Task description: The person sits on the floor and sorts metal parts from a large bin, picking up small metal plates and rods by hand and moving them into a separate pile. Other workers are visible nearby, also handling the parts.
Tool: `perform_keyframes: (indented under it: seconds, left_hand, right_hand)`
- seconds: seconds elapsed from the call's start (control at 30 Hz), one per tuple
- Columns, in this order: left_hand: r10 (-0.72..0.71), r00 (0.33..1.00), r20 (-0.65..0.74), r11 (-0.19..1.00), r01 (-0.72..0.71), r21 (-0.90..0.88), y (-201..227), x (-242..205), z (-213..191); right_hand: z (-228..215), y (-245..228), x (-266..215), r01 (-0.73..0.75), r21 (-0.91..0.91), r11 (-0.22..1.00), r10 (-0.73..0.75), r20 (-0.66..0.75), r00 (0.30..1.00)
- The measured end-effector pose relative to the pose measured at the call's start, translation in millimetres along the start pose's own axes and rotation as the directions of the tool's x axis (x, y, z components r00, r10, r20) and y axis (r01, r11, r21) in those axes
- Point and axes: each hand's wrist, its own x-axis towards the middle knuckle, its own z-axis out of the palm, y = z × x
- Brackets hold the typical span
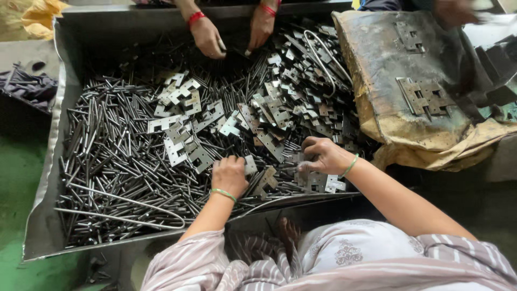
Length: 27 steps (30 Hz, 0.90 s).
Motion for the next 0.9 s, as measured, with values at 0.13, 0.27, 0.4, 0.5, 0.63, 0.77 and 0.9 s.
perform_keyframes:
  seconds: [0.13,0.27,0.4,0.5,0.63,0.77,0.9]
  left_hand:
    - [0.036,0.998,-0.058,0.99,-0.044,-0.135,3,-4,7]
    - [-0.225,0.974,0.012,0.768,0.185,-0.613,-4,-5,5]
    - [-0.445,0.877,0.18,-0.184,0.108,-0.977,-10,-8,2]
    - [-0.336,0.811,0.478,-0.797,0.025,-0.603,-4,-8,-9]
    - [-0.119,0.795,0.594,-0.892,0.178,-0.416,35,-15,-19]
    - [-0.034,0.868,0.495,-0.938,0.143,-0.317,64,-24,-24]
    - [-0.128,0.898,0.422,-0.476,0.317,-0.82,66,-23,-30]
  right_hand:
    - [-15,-11,-1,0.335,0.018,0.942,-0.297,-0.417,0.859]
    - [-25,-14,3,-0.044,0.884,0.465,0.473,-0.207,0.857]
    - [-25,-24,10,-0.102,0.993,-0.053,0.704,0.11,0.702]
    - [-16,-46,21,-0.309,0.945,0.11,0.686,0.153,0.712]
    - [15,-83,29,-0.368,0.503,0.782,0.439,-0.026,0.898]
    - [46,-102,14,0.14,0.221,0.965,-0.133,-0.046,0.99]
    - [54,-76,16,0.289,0.261,0.921,-0.223,-0.255,0.941]
